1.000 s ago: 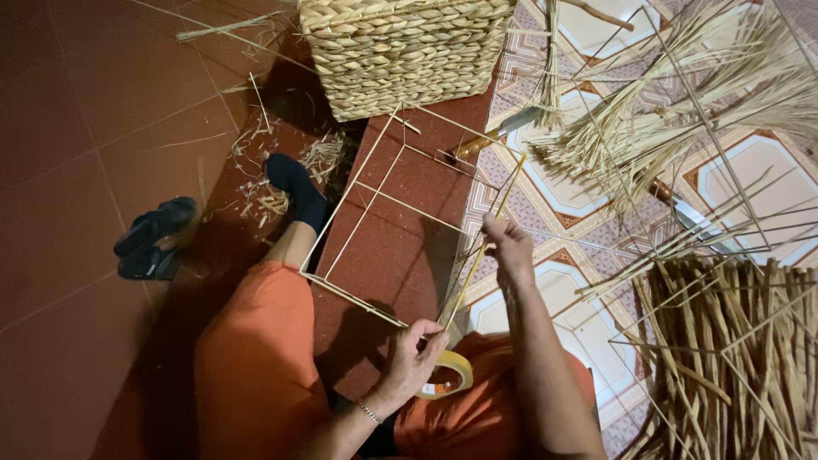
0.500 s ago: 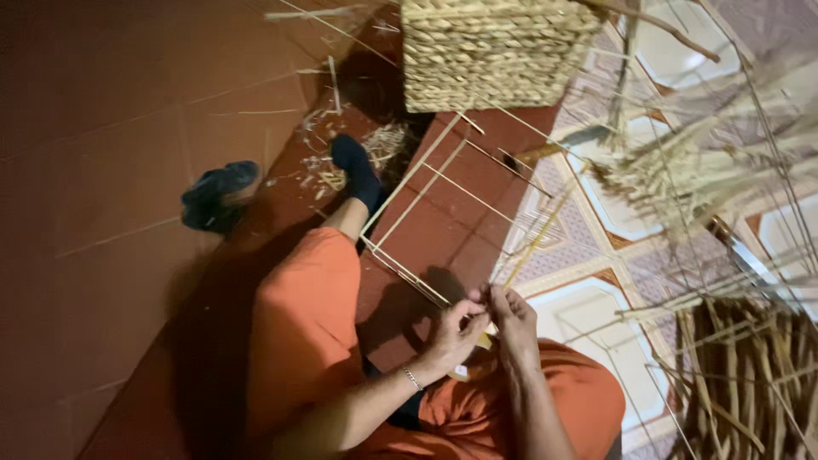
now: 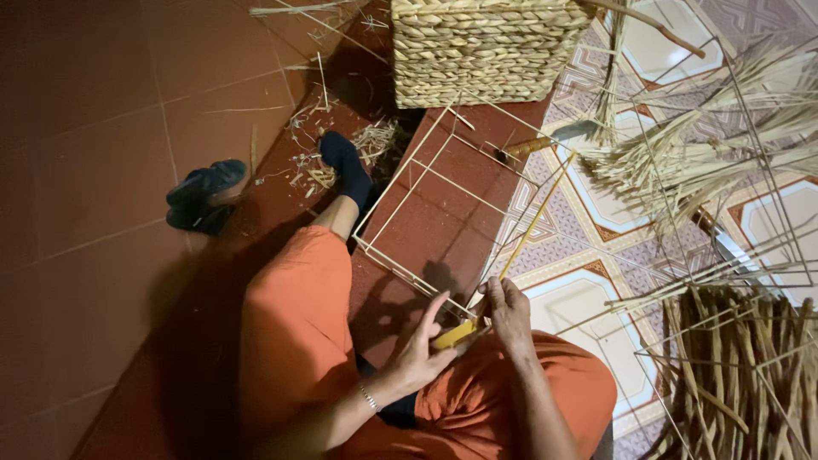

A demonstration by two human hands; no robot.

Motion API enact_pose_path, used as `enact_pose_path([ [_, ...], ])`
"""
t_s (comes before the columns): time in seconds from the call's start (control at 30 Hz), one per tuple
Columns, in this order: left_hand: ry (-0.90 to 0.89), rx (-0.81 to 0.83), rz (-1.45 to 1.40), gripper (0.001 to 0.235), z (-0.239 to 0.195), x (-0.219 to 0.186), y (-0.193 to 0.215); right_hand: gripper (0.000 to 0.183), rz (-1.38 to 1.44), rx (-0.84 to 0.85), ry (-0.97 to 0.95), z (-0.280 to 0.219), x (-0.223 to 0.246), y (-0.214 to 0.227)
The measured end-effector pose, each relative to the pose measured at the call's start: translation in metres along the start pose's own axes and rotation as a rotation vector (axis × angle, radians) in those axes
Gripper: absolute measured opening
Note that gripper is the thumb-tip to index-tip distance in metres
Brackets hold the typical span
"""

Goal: The person sits on the floor and weaves a thin strip of dried plant material around a rectangular basket frame. They repeatedly wrap the strip around the frame's edges and corners, securing it with tape to build up the basket's structure.

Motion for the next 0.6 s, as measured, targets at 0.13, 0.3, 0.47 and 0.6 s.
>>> enact_pose_path([
  [0.13,-0.025,0.036,-0.033,0.091,-0.02,0.003,-0.002,0.041,-0.088,-0.015,0.006,-0.006,-0.006,0.0],
  [0.3,-0.172,-0.051,0.086,0.076,-0.033,0.017,0.001,0.037,0.101,0.042,0.009,-0.01,-0.016,-0.016],
  [0.47,-0.036,-0.117,0.065,0.063,-0.048,0.035,0.0,0.035,0.156,0.132,0.08,-0.002,-0.007,-0.04],
  [0.6,-0.141,-0.097,0.104,0.058,-0.053,0.033,-0.004,0.033,0.091,0.13,-0.052,-0.006,-0.002,-0.059],
])
Point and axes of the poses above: each hand's wrist, its own z-axis towards the middle knuckle, its own y-axis out of the back of the hand, x = y × z, the point moved 4 cm from there along z, towards the middle knuckle, and after that the axes turned 6 degrees about x, right-handed, at the moved point
